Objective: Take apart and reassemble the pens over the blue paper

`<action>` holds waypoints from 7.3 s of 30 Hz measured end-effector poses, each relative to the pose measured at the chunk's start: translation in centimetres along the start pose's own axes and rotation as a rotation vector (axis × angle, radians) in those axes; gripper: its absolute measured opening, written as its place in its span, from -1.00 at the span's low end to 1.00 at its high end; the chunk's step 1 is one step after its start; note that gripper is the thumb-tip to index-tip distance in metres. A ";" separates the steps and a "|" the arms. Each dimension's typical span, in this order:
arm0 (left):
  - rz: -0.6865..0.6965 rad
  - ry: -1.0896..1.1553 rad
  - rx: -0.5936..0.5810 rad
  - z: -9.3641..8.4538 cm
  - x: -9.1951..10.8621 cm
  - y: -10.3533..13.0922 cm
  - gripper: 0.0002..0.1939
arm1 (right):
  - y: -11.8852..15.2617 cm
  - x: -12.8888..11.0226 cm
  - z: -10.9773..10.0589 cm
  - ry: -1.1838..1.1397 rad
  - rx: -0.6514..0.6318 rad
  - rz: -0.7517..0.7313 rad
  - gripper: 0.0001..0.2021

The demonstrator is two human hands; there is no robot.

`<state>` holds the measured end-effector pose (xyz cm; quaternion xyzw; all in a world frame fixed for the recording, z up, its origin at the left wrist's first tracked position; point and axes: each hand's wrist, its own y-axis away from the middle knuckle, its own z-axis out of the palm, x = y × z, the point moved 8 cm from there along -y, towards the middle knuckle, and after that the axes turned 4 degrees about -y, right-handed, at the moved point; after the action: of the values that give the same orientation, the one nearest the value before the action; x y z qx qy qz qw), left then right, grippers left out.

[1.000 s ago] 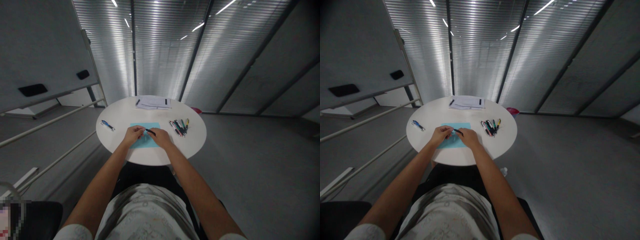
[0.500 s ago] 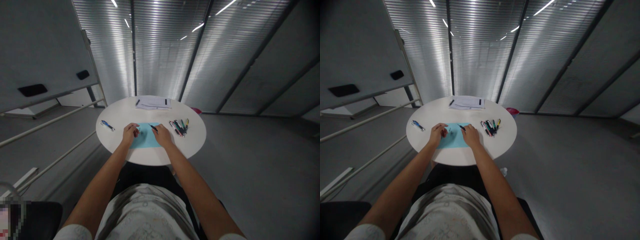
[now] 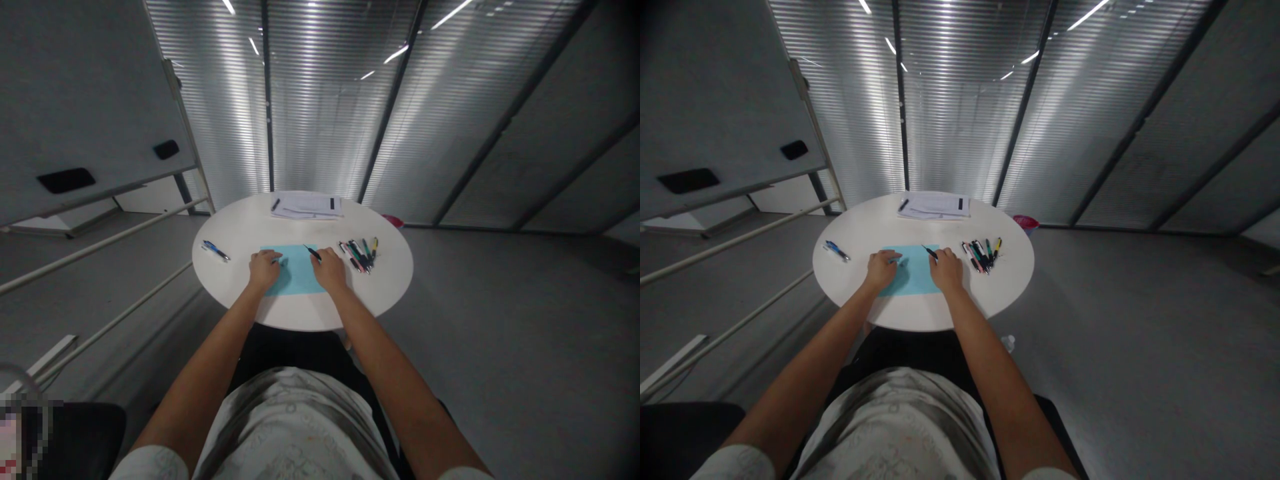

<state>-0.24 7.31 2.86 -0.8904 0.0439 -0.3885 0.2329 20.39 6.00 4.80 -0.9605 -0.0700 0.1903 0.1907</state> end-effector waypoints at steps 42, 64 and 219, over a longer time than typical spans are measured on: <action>-0.053 -0.586 -0.150 0.3 1.6 1.0 -0.71 | 0.2 -1.0 0.6 0.134 -0.093 -0.052 -0.74; 0.020 0.168 0.006 -0.8 1.8 0.6 -0.74 | 0.5 -2.0 -0.5 0.119 -0.063 -0.111 -0.74; 0.106 0.029 0.047 -0.7 1.5 0.7 -0.70 | 0.4 -2.2 0.7 -0.369 -0.011 -0.254 -0.78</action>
<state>0.38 6.01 3.97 -0.8754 0.0851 -0.3895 0.2732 18.14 5.45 4.83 -0.8939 -0.2253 0.3369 0.1916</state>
